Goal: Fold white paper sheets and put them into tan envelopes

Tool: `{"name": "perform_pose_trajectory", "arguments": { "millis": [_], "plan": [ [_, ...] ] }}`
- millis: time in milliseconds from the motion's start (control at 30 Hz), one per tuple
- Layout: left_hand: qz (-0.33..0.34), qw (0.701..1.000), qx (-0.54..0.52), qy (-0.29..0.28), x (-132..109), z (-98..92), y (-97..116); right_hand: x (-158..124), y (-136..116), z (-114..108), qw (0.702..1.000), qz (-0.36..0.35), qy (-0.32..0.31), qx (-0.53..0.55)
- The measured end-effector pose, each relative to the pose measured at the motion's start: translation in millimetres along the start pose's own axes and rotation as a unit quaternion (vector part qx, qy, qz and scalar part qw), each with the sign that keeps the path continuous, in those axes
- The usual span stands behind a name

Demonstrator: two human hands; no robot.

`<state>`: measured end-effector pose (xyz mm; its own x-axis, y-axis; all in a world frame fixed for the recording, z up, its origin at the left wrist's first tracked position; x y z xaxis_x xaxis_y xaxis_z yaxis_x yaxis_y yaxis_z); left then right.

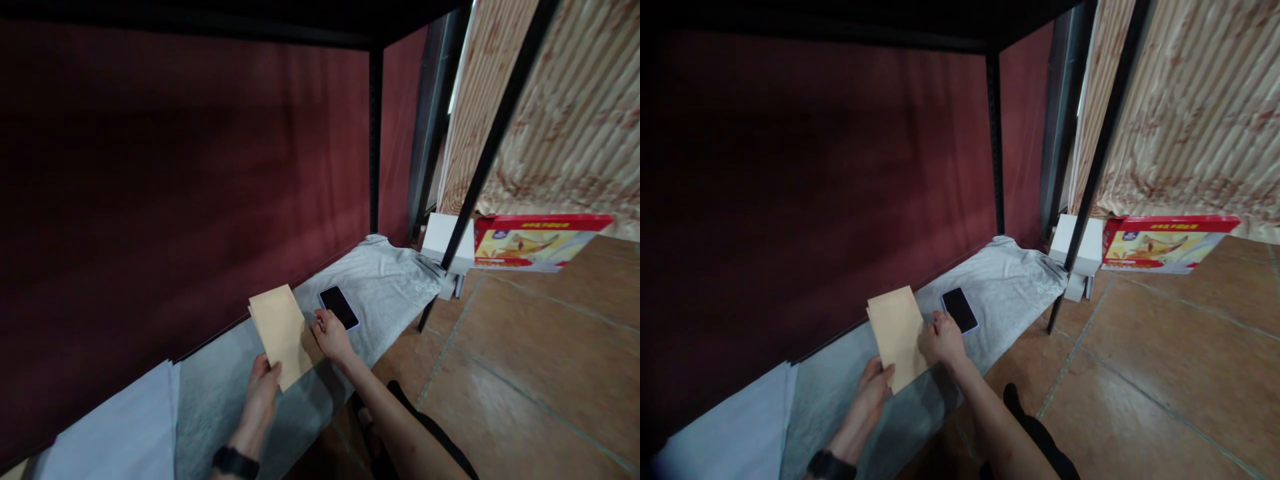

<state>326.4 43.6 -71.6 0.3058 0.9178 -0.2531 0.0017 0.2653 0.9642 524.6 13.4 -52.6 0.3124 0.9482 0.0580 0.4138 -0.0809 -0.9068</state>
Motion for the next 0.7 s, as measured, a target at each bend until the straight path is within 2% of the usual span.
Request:
{"name": "perform_pose_trajectory", "arguments": {
  "millis": [67, 133, 200, 267, 367, 467, 600, 700],
  "plan": [
    [0.023, 1.0, 0.003, 0.009, -11, -9.0, 1, 0, -2, 9, 0.995, 0.014, -0.005, 0.101],
    [0.05, 0.999, 0.014, 0.008, -20, -13.6, 3, 1, -6, 21, 0.976, 0.016, -0.051, 0.213],
    [0.084, 0.996, 0.035, 0.003, -25, -16.0, 8, 1, -16, 31, 0.941, -0.024, -0.115, 0.316],
    [0.122, 0.991, 0.048, 0.003, -26, -18.9, 14, 0, -26, 32, 0.915, -0.077, -0.141, 0.37],
    [0.143, 0.988, 0.065, 0.011, -20, -26.4, 14, -2, -34, 30, 0.919, -0.108, -0.134, 0.355],
    [0.133, 0.988, 0.08, 0.008, -10, -33.1, 4, -6, -33, 37, 0.926, -0.084, -0.152, 0.335],
    [0.111, 0.99, 0.077, 0.03, -6, -36.7, -7, -13, -35, 49, 0.911, -0.067, -0.187, 0.361],
    [0.088, 0.994, 0.053, 0.031, -8, -33.0, -8, -15, -39, 47, 0.922, -0.079, -0.134, 0.356]
  ]
}}
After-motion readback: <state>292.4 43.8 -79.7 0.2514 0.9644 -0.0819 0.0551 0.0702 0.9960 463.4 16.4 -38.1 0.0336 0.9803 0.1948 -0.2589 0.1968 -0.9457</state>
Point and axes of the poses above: each hand's wrist, its own x-axis towards the middle knuckle, its own z-axis out of the palm, y = z × x, the point moved 4 cm from there along x, towards the middle knuckle, and after that the axes turned 12 degrees about -y, right-handed, at the moved point
